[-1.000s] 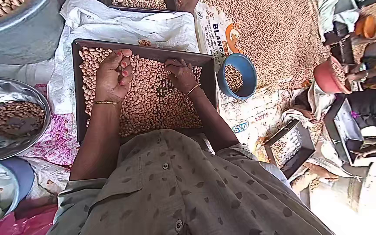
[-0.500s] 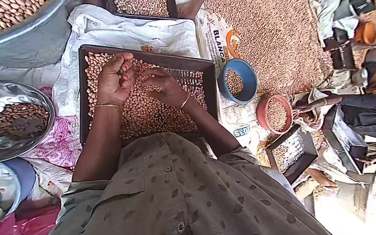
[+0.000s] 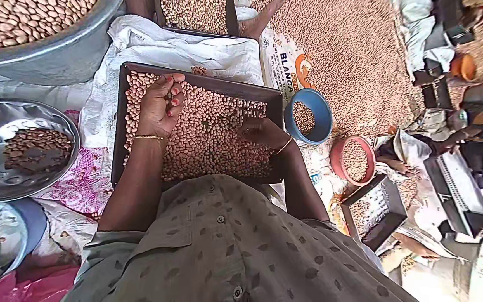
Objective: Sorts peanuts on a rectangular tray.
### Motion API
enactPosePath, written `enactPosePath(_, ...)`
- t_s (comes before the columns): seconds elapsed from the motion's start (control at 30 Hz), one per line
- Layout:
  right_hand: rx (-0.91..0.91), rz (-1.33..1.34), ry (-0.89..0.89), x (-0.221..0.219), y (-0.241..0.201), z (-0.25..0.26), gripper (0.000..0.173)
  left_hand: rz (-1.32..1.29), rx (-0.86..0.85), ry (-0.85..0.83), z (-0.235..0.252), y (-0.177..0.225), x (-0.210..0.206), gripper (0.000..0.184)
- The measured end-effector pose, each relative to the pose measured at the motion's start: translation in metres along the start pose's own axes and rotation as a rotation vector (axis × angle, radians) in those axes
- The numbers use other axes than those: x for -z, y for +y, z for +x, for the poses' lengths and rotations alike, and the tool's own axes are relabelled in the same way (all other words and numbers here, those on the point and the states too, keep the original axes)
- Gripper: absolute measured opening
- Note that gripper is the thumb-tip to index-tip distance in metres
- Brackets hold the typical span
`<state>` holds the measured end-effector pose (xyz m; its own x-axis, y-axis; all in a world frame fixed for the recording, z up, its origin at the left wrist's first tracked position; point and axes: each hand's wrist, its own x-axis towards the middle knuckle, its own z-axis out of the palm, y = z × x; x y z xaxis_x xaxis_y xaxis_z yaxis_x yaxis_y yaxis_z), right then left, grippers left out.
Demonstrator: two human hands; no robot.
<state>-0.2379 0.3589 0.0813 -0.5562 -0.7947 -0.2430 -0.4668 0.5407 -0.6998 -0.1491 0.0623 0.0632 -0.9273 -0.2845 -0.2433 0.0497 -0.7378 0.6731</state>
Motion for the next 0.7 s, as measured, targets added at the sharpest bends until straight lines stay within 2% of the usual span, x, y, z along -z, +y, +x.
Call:
enactPosePath(0.07,0.121,-0.029,0.082,-0.003,-0.008,0.017,0.017,0.007,0.004,-0.004,0.001,-0.001,0.0,0.033)
enactPosePath(0.17,0.186,-0.116,0.239,-0.02,-0.02,0.061,0.02,0.013,0.0,0.012,0.0,-0.002,0.001,0.033)
enactPosePath(0.3,0.144,-0.267,0.228,-0.059,-0.032,0.104,0.02,0.032,-0.001,0.026,0.0,0.0,0.003,0.033)
enactPosePath(0.5,0.075,-0.4,0.298,-0.084,-0.033,0.104,0.022,0.0,-0.009,0.003,0.0,0.002,0.003,0.034)
enactPosePath(0.7,0.082,-0.515,0.202,-0.077,-0.035,0.104,0.018,0.036,0.001,0.014,0.0,0.001,0.002,0.033)
